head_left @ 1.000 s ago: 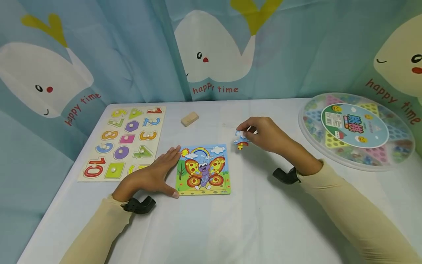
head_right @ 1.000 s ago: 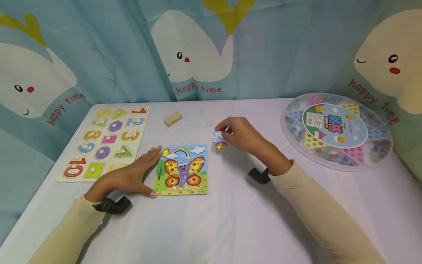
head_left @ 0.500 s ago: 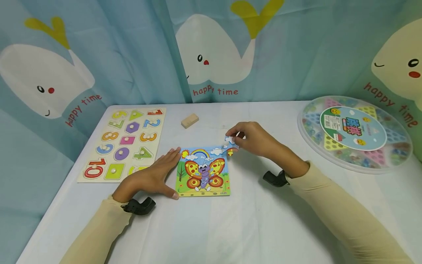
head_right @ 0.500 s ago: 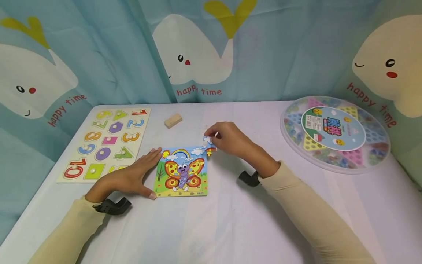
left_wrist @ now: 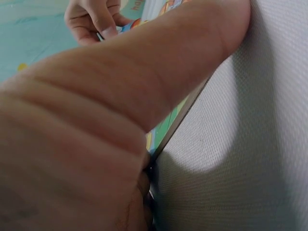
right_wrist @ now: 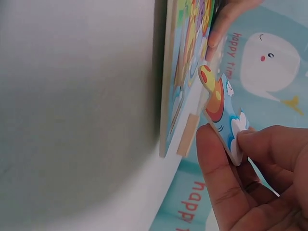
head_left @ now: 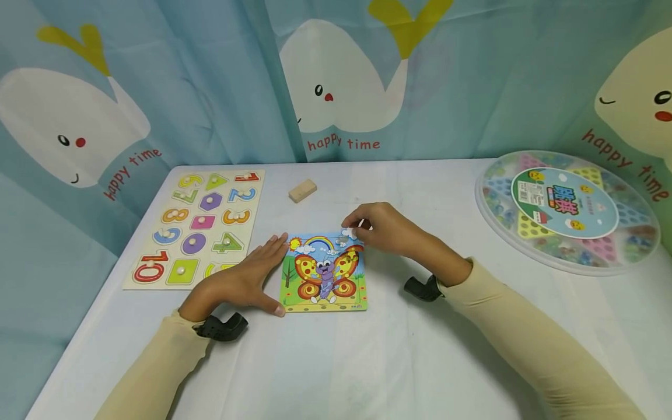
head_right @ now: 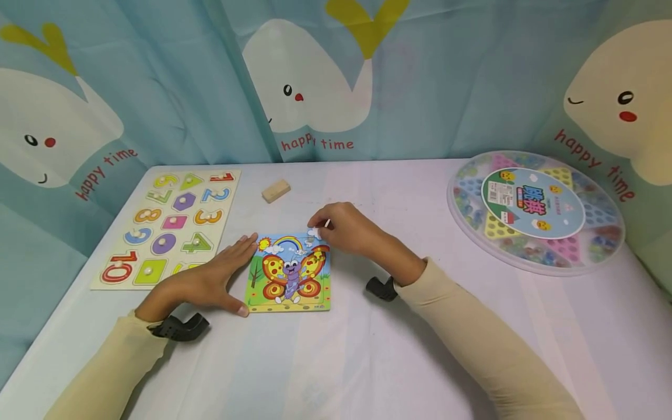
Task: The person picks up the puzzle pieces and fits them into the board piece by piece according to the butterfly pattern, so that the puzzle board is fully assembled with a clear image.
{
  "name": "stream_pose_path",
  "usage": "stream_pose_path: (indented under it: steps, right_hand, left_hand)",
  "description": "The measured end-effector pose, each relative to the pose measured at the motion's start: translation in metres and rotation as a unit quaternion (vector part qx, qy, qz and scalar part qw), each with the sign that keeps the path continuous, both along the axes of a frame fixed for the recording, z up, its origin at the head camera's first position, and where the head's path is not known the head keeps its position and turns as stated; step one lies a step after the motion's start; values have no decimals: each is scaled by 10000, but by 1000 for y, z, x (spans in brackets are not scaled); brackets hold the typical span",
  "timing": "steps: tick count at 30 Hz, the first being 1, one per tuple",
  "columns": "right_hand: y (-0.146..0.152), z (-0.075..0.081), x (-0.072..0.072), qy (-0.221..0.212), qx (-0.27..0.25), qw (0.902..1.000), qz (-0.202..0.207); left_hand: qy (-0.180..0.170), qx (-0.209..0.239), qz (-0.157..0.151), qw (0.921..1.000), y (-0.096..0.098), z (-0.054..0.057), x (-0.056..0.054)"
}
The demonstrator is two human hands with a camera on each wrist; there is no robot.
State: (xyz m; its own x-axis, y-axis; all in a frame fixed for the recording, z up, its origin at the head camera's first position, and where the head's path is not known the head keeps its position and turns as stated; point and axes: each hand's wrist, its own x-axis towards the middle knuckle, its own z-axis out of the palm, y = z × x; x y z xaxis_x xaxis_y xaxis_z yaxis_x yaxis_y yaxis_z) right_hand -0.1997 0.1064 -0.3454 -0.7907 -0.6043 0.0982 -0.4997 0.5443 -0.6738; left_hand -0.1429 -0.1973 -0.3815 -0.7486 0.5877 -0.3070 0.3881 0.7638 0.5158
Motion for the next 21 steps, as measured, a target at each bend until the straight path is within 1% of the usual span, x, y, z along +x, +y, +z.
stream_pose_path:
  steps: [5, 10, 14, 21]
  right_hand:
    - [-4, 0, 0, 73, -9, 10000, 67]
    - [-9, 1, 1, 38, 42, 10000, 75]
    - [-12, -2, 2, 65, 75, 9999, 116]
    - [-14, -5, 4, -19, 176, 9997, 158]
  left_hand:
    - [-8, 12, -3, 10000, 0, 0, -1]
    - [-16, -2, 28, 10000, 0, 0, -1]
    - [-26, 9, 54, 10000, -1, 0, -1]
    - [-39, 40, 41, 10000, -1, 1, 0]
